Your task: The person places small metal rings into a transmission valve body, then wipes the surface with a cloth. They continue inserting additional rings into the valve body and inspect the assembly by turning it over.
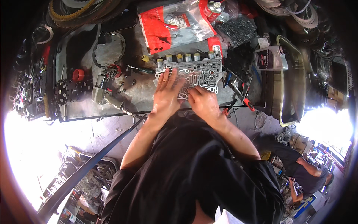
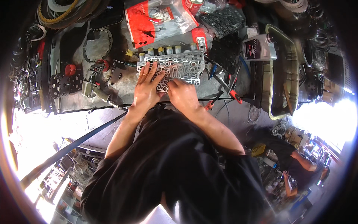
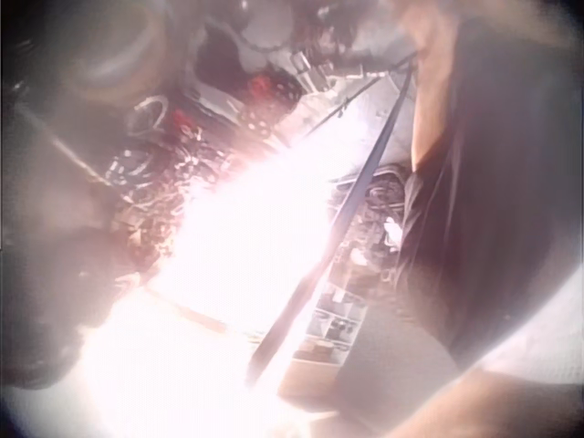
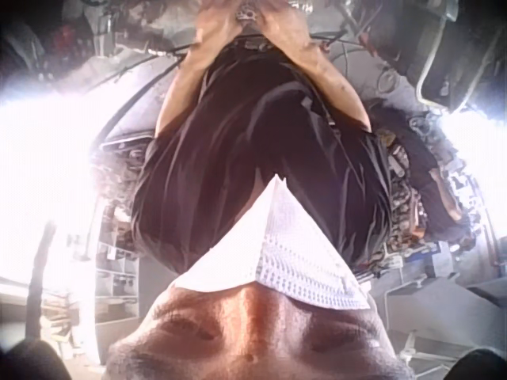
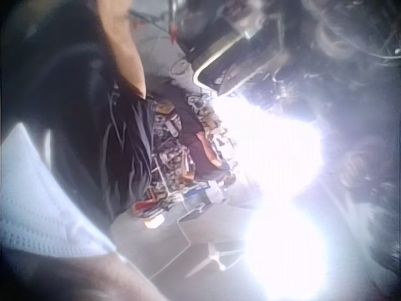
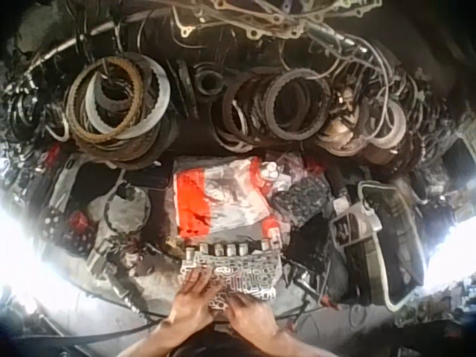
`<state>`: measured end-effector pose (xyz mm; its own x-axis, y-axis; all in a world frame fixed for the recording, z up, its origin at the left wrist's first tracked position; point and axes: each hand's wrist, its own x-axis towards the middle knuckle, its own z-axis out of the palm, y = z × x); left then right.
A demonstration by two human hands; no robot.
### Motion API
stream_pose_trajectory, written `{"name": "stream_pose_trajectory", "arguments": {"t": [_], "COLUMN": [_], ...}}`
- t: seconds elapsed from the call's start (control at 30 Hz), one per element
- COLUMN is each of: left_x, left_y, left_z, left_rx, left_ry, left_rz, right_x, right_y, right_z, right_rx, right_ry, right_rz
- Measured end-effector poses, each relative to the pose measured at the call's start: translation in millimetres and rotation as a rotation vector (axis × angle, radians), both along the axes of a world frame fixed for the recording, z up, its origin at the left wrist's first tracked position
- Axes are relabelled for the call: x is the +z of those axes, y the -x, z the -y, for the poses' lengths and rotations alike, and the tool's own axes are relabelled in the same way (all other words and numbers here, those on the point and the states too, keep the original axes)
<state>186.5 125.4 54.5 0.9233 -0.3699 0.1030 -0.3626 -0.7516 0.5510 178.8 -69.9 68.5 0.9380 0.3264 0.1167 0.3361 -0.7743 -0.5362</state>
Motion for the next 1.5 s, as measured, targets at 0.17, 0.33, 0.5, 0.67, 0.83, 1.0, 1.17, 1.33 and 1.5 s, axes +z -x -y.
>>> {"name": "stream_pose_trajectory", "arguments": {"t": [0.17, 0.33, 0.5, 0.67, 0.83, 1.0, 1.17, 1.33, 1.5], "left_x": [-2, -4, -7, -11, -14, -14, -13, -13, -15], "left_y": [2, 5, 5, 6, 6, 7, 7, 6, 7], "left_z": [1, 2, 2, 3, 4, 4, 3, 2, 1], "left_rx": [0.027, 0.020, 0.032, 0.034, 0.048, 0.045, 0.035, 0.033, 0.029], "left_ry": [-0.030, 0.013, 0.028, 0.025, 0.021, 0.015, -0.084, -0.072, -0.031], "left_rz": [-0.038, 0.018, 0.046, 0.062, 0.064, 0.074, 0.009, 0.040, 0.042], "right_x": [3, 4, 0, -2, -5, -4, 17, 31, 23], "right_y": [2, -2, 0, 1, 3, 2, -4, -8, 2], "right_z": [-3, -3, -4, -6, -3, -3, 4, 19, 16], "right_rx": [0.035, 0.037, 0.023, 0.017, 0.039, 0.032, -0.054, -0.281, -0.278], "right_ry": [0.038, 0.066, 0.043, 0.082, 0.077, -0.038, -0.135, -0.313, -0.291], "right_rz": [0.061, -0.019, -0.002, -0.013, 0.021, 0.065, 0.036, -0.143, -0.255]}}
